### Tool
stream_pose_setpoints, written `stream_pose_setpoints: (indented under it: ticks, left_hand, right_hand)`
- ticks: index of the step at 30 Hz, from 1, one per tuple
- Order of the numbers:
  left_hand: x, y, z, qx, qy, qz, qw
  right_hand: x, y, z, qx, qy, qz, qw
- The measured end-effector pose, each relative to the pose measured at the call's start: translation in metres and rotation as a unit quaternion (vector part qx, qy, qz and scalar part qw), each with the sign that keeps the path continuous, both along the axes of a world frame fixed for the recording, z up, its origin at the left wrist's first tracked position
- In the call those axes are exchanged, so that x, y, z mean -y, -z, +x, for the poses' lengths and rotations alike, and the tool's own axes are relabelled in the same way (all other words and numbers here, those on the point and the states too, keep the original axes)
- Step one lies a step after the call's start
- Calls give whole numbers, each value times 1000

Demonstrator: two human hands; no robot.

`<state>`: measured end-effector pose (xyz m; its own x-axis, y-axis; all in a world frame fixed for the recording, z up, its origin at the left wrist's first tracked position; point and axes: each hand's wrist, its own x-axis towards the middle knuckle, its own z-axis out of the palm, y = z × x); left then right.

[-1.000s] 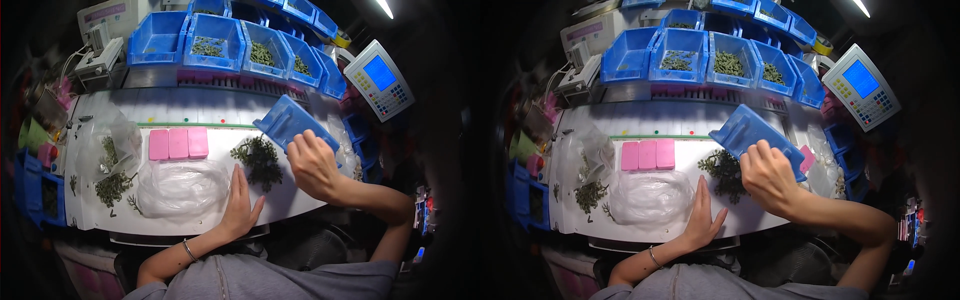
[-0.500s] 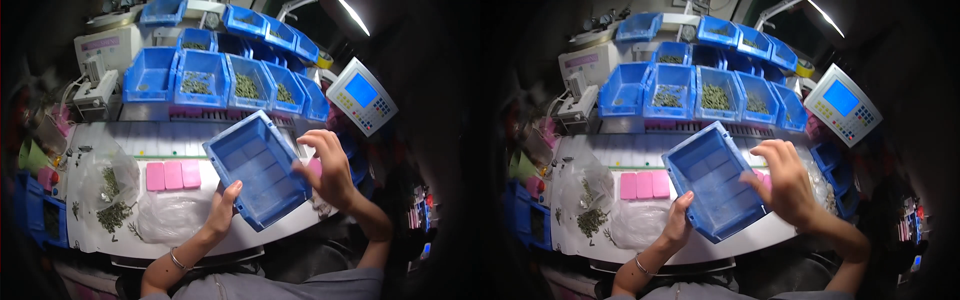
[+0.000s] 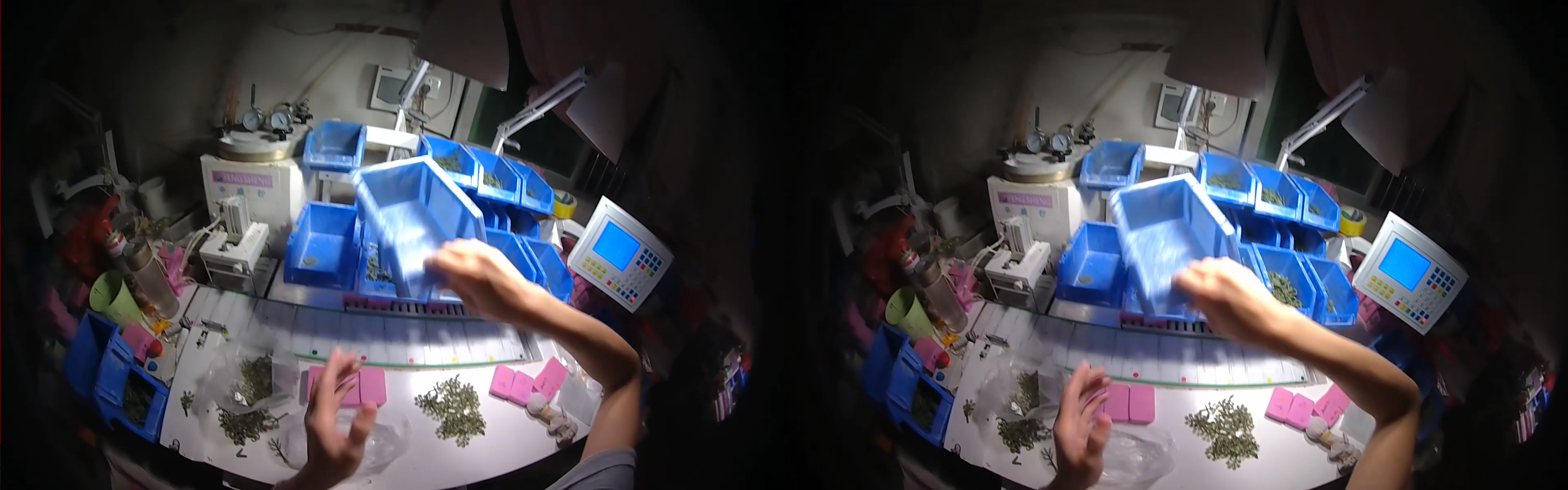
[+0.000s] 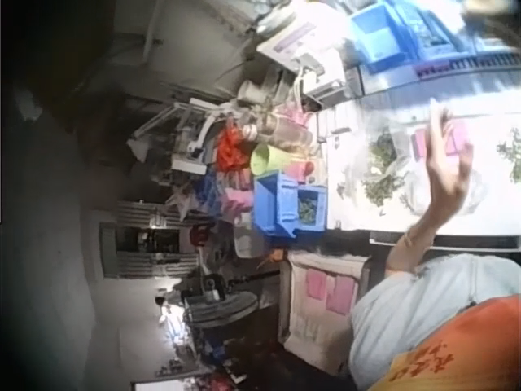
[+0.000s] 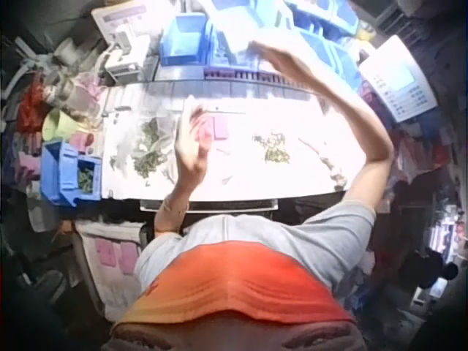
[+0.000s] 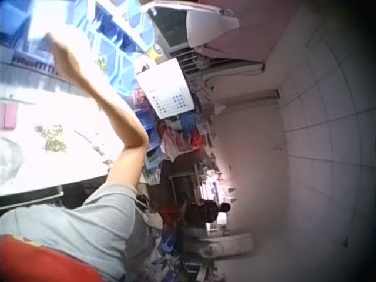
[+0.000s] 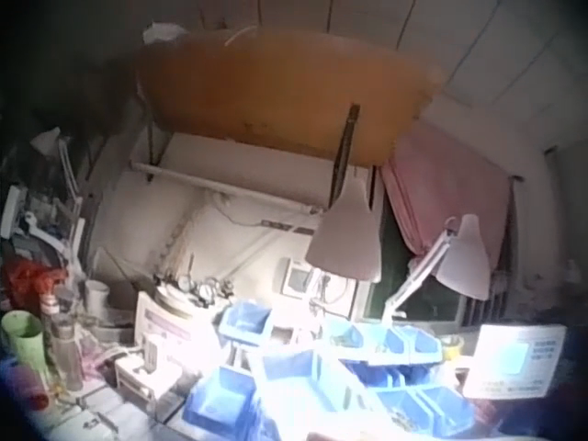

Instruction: The person sorts dried green herbs by hand, separating leaves and small stems from larger stalks on a white work surface. The separated herbs are placed into clear plastic bags, while the larger stems are discarded or set aside. The person repeatedly retrieves more herbs from blue bins to continue the sorting process.

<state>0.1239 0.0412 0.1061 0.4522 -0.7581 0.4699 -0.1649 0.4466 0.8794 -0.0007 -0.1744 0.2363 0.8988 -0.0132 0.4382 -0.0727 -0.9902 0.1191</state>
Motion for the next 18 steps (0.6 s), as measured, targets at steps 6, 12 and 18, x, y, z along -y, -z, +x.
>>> stream_pose_setpoints:
  ticks: [6, 12, 18]
  left_hand:
    - [-67, 33, 17, 227, -253, 76, 938]
    - [-84, 36, 22, 217, -276, 106, 930]
    - [-88, 46, 28, 239, -288, 114, 920]
  right_hand:
    - [127, -19, 110, 58, 121, -31, 990]
    - [177, -40, 140, 95, 206, -5, 974]
    - [216, -31, 159, 58, 230, 8, 971]
